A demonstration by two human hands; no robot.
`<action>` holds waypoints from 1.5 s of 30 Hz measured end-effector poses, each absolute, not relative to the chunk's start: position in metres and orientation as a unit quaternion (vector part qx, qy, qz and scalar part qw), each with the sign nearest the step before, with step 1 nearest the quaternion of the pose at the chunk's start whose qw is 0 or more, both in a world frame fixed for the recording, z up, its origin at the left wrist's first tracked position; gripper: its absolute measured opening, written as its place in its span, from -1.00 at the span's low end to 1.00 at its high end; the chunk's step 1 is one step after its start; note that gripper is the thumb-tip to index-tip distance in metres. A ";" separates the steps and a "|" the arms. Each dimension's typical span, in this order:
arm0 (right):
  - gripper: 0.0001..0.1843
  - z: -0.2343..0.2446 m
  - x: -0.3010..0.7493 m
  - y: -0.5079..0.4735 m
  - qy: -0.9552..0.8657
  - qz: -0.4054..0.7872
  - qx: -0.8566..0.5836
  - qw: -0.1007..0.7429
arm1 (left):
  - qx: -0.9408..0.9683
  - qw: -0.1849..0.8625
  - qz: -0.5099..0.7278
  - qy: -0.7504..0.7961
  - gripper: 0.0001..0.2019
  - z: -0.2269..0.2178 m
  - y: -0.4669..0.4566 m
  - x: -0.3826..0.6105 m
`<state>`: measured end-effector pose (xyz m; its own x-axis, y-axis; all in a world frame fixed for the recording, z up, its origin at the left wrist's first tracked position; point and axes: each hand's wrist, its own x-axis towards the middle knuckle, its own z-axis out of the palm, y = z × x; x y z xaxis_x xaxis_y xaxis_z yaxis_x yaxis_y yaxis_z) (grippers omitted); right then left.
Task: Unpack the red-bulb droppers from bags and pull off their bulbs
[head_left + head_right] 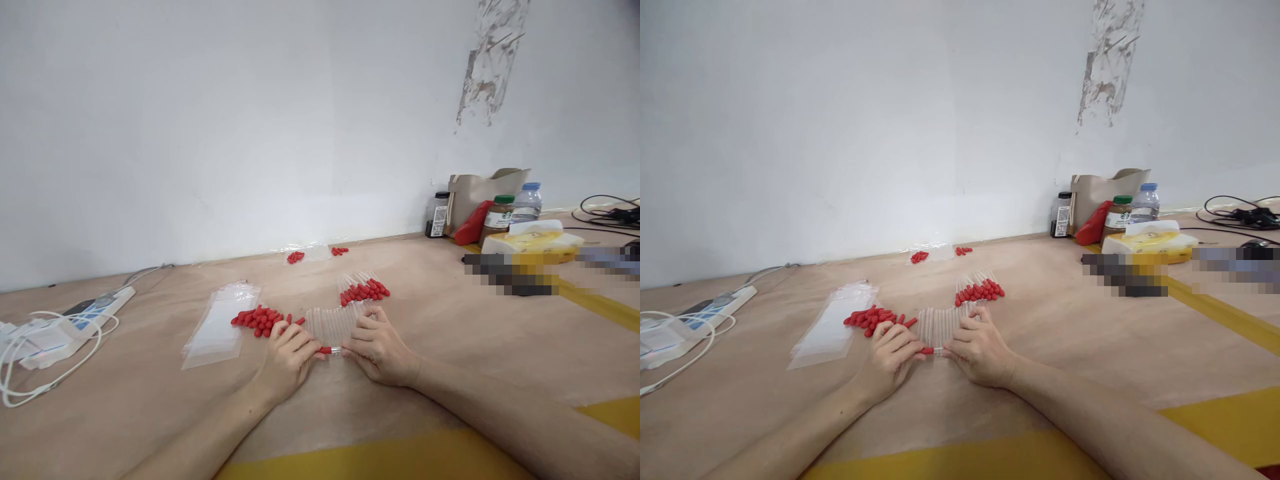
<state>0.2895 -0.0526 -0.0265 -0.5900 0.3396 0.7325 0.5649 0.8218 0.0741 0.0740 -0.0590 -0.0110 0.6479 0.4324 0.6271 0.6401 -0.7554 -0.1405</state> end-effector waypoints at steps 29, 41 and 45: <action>-0.79 -0.022 0.295 -0.023 -0.806 -0.166 -0.412 0.391 | -0.706 0.023 -0.448 -0.548 -0.68 0.013 -0.022 -0.002; -0.69 -0.026 0.290 -0.030 -0.830 -0.146 -0.411 0.348 | -0.669 0.010 -0.404 -0.624 -0.73 0.014 -0.014 -0.022; -0.62 -0.028 0.288 -0.030 -0.838 -0.140 -0.403 0.340 | -0.651 0.024 -0.380 -0.657 -0.73 0.015 -0.011 -0.026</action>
<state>0.2882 -0.0301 -0.0283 -0.4443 0.5797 0.6831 0.7702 0.6366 -0.0394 -0.0257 -0.0112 0.0153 -0.1504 0.8373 0.5257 0.8735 -0.1365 0.4674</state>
